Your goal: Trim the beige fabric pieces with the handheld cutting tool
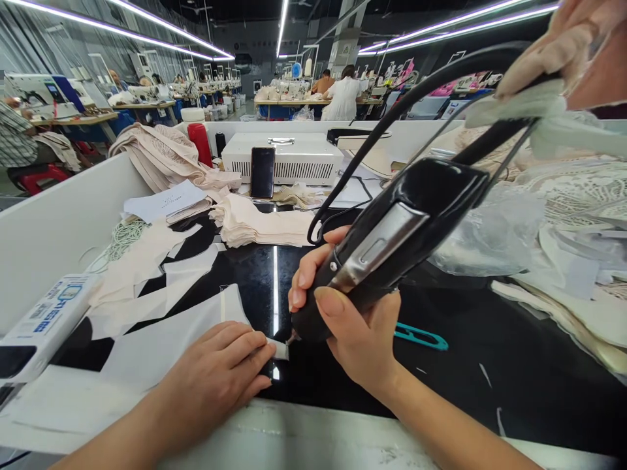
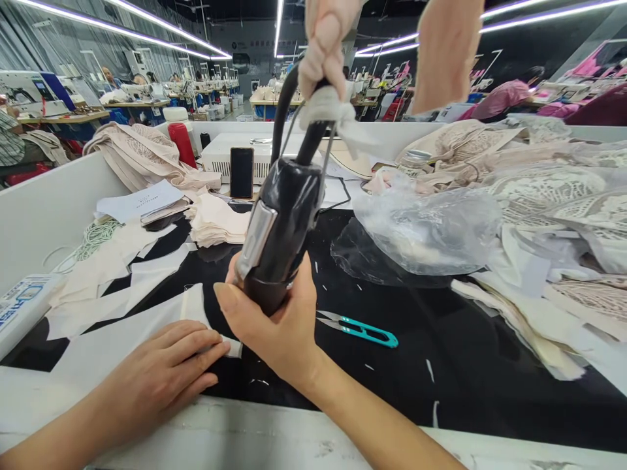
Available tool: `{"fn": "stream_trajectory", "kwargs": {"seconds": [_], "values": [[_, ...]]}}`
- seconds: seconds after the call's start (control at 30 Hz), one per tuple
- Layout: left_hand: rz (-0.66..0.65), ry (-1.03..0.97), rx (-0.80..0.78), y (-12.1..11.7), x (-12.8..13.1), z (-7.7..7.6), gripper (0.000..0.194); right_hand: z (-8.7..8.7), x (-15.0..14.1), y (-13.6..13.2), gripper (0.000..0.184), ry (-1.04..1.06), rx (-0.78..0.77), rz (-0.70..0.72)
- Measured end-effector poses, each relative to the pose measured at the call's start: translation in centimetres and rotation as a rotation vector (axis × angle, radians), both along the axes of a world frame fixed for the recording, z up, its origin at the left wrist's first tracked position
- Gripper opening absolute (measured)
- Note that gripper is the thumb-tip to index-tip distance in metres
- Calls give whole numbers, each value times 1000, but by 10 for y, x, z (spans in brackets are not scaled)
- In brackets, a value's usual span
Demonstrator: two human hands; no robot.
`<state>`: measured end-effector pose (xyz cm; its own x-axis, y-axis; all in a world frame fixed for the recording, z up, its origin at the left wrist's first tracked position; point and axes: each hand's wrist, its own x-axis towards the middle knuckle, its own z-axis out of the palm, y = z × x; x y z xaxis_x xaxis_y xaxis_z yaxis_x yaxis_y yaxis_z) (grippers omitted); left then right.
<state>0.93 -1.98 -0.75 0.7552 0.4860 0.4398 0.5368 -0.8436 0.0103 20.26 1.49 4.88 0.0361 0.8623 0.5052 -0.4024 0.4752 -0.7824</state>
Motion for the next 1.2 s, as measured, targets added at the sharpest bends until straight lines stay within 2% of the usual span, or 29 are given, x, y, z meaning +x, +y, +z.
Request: {"fn": "stream_trajectory", "kwargs": {"seconds": [0.43, 0.77, 1.0, 1.2], "values": [[1, 18, -13, 3, -3, 1, 33, 0, 0, -1, 39, -29, -46, -20], [-15, 36, 17, 3, -6, -2, 35, 8, -3, 0, 47, 4, -81, -39], [-13, 61, 45, 2, -8, -9, 34, -1, -2, -1, 35, -34, -20, -33], [-16, 63, 48, 2, -8, -10, 31, 1, -2, -1, 40, -37, -49, -71]]}}
